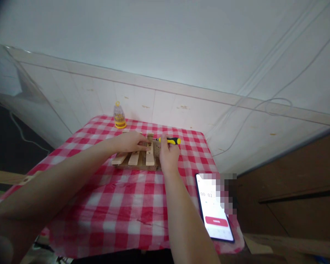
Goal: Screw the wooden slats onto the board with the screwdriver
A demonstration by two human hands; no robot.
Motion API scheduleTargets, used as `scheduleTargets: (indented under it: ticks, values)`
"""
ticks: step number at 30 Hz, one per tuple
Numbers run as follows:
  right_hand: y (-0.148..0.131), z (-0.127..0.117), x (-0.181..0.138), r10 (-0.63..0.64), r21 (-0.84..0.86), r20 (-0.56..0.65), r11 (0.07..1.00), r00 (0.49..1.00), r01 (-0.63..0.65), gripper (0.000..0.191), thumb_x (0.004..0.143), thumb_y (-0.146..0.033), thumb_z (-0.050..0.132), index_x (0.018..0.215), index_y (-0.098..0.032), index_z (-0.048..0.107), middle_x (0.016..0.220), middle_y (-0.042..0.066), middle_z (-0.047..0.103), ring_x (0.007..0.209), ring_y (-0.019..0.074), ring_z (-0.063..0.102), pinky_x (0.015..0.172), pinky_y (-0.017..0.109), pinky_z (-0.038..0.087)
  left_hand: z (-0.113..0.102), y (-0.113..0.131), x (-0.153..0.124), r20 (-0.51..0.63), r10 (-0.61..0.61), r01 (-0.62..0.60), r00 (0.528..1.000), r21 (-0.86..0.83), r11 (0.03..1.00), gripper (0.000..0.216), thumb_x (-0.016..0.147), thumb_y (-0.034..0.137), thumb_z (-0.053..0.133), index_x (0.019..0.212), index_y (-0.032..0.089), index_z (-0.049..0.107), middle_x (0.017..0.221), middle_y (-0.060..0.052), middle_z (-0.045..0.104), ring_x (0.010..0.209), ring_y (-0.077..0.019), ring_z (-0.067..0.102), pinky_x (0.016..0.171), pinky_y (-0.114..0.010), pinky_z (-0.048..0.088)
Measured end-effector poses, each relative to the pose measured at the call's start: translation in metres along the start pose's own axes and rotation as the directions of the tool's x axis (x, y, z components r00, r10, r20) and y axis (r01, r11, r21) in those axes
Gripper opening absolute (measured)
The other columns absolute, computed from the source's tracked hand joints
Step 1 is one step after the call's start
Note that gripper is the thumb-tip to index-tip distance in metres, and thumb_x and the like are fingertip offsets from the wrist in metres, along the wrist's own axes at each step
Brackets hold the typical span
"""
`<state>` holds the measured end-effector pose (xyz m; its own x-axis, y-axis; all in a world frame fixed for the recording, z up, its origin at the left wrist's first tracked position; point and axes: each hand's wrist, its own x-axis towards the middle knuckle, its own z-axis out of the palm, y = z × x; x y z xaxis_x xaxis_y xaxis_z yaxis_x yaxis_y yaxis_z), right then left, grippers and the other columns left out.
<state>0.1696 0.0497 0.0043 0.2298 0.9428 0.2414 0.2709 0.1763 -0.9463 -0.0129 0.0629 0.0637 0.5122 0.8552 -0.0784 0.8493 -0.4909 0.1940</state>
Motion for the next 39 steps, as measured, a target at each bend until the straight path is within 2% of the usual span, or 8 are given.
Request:
scheduleTargets:
  ticks: [4,7,12,17,24,29,32,39]
  values:
    - [0.002,0.001,0.003,-0.035,0.024,0.016,0.999,0.999,0.035,0.053,0.084,-0.066,0.050,0.091,-0.017,0.067,0.071,0.005,0.069,0.067,0.0195,0.067,0.059,0.028,0.048,0.001,-0.002,0.002,0.009,-0.005,0.005,1.000,0.005,1.000,0.042,0.090,0.049,0.053,0.120,0.025,0.071,0.103,-0.008,0.076,0.082,-0.0189,0.067,0.060,-0.024,0.036]
    - [0.004,0.002,0.006,-0.061,0.088,-0.005,0.994,0.998,0.061,0.046,0.083,-0.062,0.055,0.093,-0.018,0.062,0.073,0.003,0.068,0.063,0.0182,0.066,0.055,0.028,0.049,0.000,-0.004,0.002,0.009,0.010,-0.010,1.000,-0.034,0.999,0.038,0.093,0.039,0.050,0.121,0.024,0.070,0.110,-0.007,0.075,0.089,-0.0181,0.068,0.067,-0.023,0.042]
    - [0.003,0.005,0.006,0.033,0.283,-0.094,0.959,0.995,-0.005,0.045,0.075,-0.051,0.070,0.101,-0.022,0.047,0.081,0.003,0.069,0.066,0.0197,0.071,0.052,0.029,0.055,-0.012,0.001,-0.005,-0.081,0.041,-0.051,0.996,-0.127,0.991,0.037,0.093,0.024,0.042,0.113,0.021,0.074,0.101,-0.004,0.076,0.085,-0.0148,0.067,0.073,-0.023,0.045]
    - [-0.002,0.009,0.003,0.038,0.449,-0.098,0.894,0.994,0.010,0.051,0.074,-0.037,0.073,0.110,-0.027,0.038,0.081,-0.004,0.067,0.070,0.0176,0.073,0.071,0.035,0.062,-0.026,0.010,-0.012,-0.136,-0.005,-0.011,0.991,-0.121,0.993,0.039,0.088,0.022,0.043,0.110,0.022,0.076,0.087,-0.003,0.075,0.076,-0.0160,0.065,0.073,-0.027,0.045]
    - [0.001,0.011,0.006,0.098,0.594,-0.027,0.802,0.995,-0.063,0.028,0.076,-0.026,0.063,0.097,-0.025,0.044,0.099,-0.001,0.066,0.090,0.0156,0.073,0.092,0.038,0.058,-0.020,0.010,-0.008,-0.088,-0.020,0.013,0.996,-0.070,0.997,0.033,0.088,0.020,0.043,0.090,0.014,0.075,0.080,-0.005,0.074,0.068,-0.0139,0.062,0.061,-0.024,0.039]
    - [0.003,0.011,0.003,-0.047,0.407,-0.017,0.912,0.999,0.050,0.031,0.079,-0.045,0.066,0.098,-0.023,0.057,0.102,0.002,0.068,0.086,0.0164,0.071,0.083,0.037,0.060,-0.019,0.014,-0.009,-0.091,-0.050,0.048,0.995,-0.016,0.999,0.030,0.088,0.018,0.046,0.091,0.013,0.075,0.089,-0.007,0.076,0.074,-0.0143,0.064,0.063,-0.023,0.039]
    - [-0.001,0.011,-0.002,-0.081,0.410,-0.001,0.909,0.997,0.074,0.034,0.081,-0.051,0.064,0.097,-0.022,0.059,0.105,0.005,0.071,0.078,0.0160,0.072,0.077,0.036,0.061,-0.017,0.014,-0.008,-0.082,-0.077,0.075,0.994,-0.032,0.997,0.029,0.088,0.019,0.047,0.093,0.014,0.075,0.089,-0.006,0.076,0.075,-0.0145,0.064,0.062,-0.023,0.039]
    - [-0.008,0.006,0.000,0.037,0.532,-0.004,0.846,0.999,-0.029,0.035,0.085,-0.055,0.057,0.090,-0.020,0.059,0.095,0.005,0.074,0.061,0.0134,0.070,0.050,0.024,0.055,0.000,0.015,-0.001,-0.085,-0.067,0.061,0.994,-0.065,0.996,0.028,0.089,0.032,0.056,0.102,0.018,0.076,0.090,-0.006,0.076,0.074,-0.0162,0.064,0.060,-0.025,0.036]
